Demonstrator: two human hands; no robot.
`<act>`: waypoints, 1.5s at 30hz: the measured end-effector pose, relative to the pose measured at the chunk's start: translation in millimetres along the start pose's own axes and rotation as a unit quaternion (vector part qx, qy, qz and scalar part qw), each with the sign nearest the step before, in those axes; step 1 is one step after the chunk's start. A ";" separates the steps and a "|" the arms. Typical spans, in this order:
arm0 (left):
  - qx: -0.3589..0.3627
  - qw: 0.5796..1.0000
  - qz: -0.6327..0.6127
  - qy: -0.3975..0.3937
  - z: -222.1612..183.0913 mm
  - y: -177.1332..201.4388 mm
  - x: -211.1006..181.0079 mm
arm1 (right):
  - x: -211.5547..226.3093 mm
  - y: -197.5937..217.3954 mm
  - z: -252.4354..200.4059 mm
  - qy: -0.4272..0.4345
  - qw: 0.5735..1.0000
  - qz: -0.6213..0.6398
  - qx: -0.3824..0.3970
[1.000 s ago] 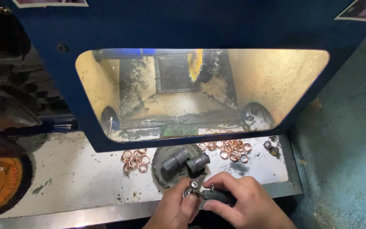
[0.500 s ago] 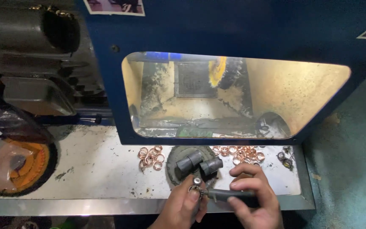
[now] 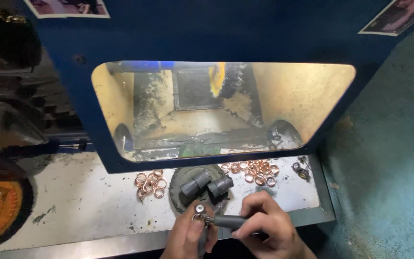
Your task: Polishing small copper rings using a handheld rotary tool at a jewelry workbench.
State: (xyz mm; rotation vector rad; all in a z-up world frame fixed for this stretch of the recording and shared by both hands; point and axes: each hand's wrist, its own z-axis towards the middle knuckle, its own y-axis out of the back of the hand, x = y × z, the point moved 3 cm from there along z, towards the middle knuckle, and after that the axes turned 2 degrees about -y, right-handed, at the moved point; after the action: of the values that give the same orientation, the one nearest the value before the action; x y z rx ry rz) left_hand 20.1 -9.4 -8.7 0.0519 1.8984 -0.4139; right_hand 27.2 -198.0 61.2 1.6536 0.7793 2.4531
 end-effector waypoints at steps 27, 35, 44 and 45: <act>0.163 0.987 0.005 0.014 3.3 -4.8 -19.5 | -95.2 110.7 -18.9 -0.201 0.880 -0.360 -0.238; 0.173 0.983 -0.052 0.030 5.9 1.4 -6.7 | -123.8 99.5 -6.8 -0.201 0.847 -0.464 -0.165; 0.095 0.976 -0.137 -0.138 6.9 -4.1 14.6 | -54.6 -15.2 -70.3 0.022 0.960 -0.212 -0.182; 0.069 0.949 -0.210 -0.223 3.3 -2.8 15.9 | -51.0 -41.5 -68.0 0.046 0.988 -0.129 -0.073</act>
State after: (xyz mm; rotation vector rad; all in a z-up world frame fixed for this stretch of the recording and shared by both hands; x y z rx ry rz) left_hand 16.6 -15.6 -23.6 -0.3340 1.4210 -0.7781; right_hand -20.6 -204.1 -20.1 1.3070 0.7508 2.3552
